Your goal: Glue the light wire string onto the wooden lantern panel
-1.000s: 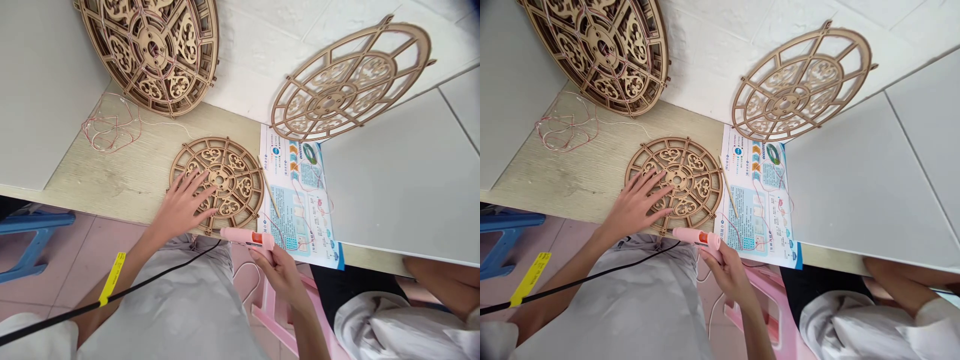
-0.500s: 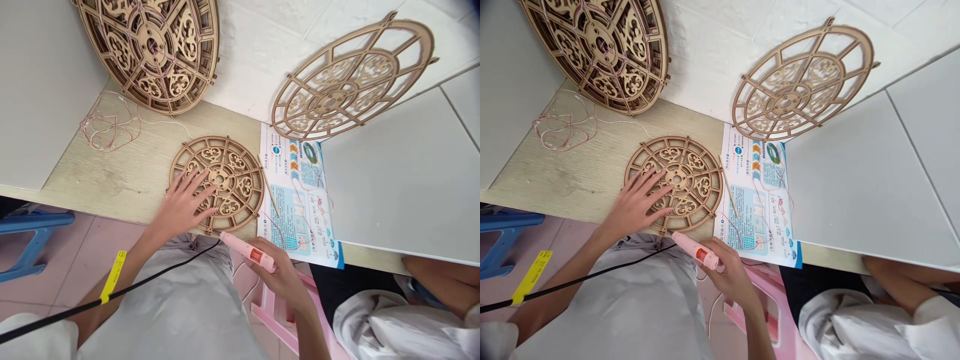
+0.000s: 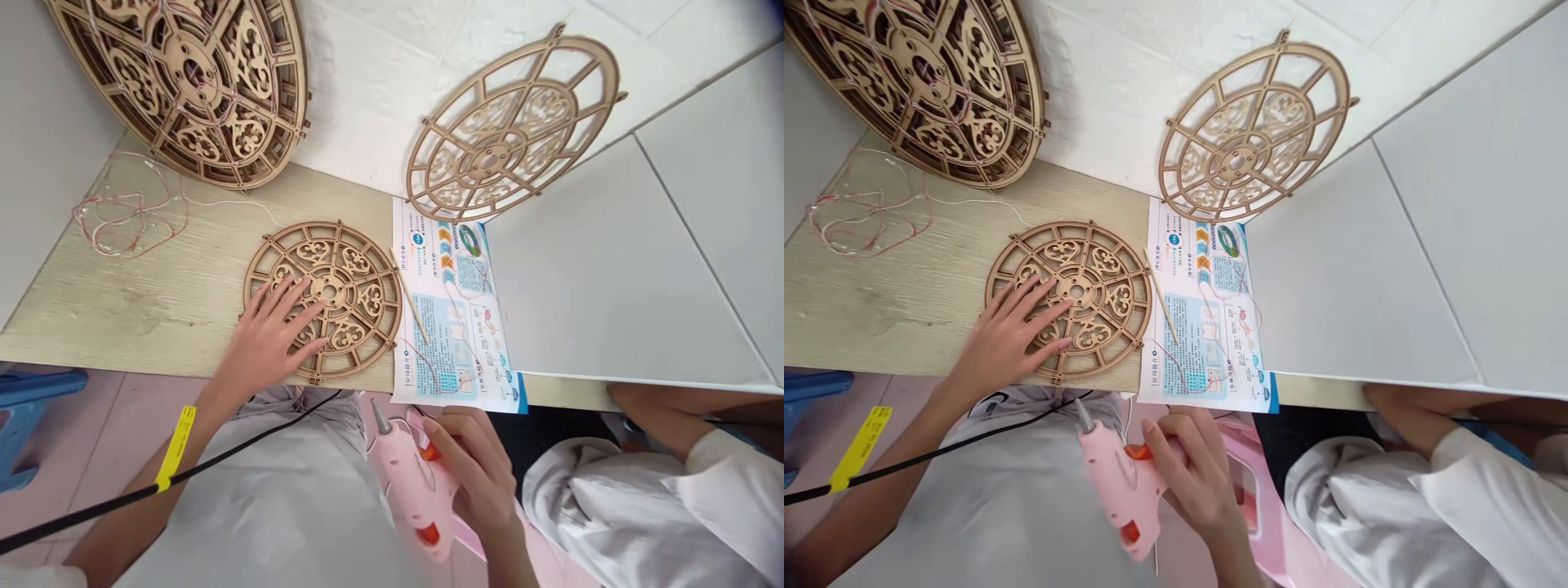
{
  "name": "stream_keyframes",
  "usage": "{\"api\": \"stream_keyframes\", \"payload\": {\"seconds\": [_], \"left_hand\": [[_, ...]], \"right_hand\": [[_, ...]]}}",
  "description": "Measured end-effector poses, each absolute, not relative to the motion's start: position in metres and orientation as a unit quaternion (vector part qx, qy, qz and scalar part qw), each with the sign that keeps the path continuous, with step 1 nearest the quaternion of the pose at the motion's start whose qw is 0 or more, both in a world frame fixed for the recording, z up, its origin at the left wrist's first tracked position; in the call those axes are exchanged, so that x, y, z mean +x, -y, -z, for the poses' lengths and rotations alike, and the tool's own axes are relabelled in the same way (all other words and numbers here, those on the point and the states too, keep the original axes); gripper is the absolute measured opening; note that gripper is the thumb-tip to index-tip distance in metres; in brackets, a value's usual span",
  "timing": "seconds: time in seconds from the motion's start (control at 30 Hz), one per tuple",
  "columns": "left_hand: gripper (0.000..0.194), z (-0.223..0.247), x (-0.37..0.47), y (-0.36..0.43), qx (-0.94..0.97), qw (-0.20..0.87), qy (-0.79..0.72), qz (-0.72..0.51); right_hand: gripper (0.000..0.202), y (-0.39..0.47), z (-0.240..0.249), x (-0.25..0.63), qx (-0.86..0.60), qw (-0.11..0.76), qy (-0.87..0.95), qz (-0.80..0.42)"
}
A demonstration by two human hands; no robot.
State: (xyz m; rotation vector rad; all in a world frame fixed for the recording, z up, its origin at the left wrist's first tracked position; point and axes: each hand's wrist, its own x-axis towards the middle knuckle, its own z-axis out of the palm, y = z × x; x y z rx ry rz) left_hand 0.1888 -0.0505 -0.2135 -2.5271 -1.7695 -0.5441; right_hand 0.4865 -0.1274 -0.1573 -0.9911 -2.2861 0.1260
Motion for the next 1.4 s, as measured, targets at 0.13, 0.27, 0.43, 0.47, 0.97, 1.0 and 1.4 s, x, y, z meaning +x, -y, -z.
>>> {"api": "stream_keyframes", "payload": {"seconds": [0.13,0.27,0.43,0.47,0.97,1.0,1.4], "left_hand": [[0.057,0.214,0.189,0.05,-0.808,0.023,0.562,0.175],[0.056,0.214,0.19,0.05,-0.808,0.029,0.563,0.172],[0.056,0.214,0.19,0.051,-0.809,0.014,0.563,0.171],[0.056,0.215,0.19,0.051,-0.809,0.011,0.562,0.172],[0.056,0.215,0.188,0.046,-0.815,0.036,0.546,0.193],[0.057,0.216,0.188,0.044,-0.817,0.04,0.538,0.204],[0.061,0.22,0.19,0.04,-0.811,0.012,0.526,0.255]], "right_hand": [[0.032,0.133,0.172,0.49,-0.431,0.333,0.819,-0.181],[0.029,0.13,0.192,0.493,-0.505,0.289,0.745,-0.325],[0.052,0.112,0.205,0.492,-0.518,0.192,0.602,-0.577],[0.053,0.109,0.205,0.491,-0.519,0.18,0.597,-0.584],[0.055,0.111,0.161,0.472,-0.493,0.28,0.609,-0.554],[0.058,0.111,0.161,0.472,-0.477,0.3,0.568,-0.6],[0.071,0.112,0.172,0.478,-0.449,0.359,0.517,-0.634]]}}
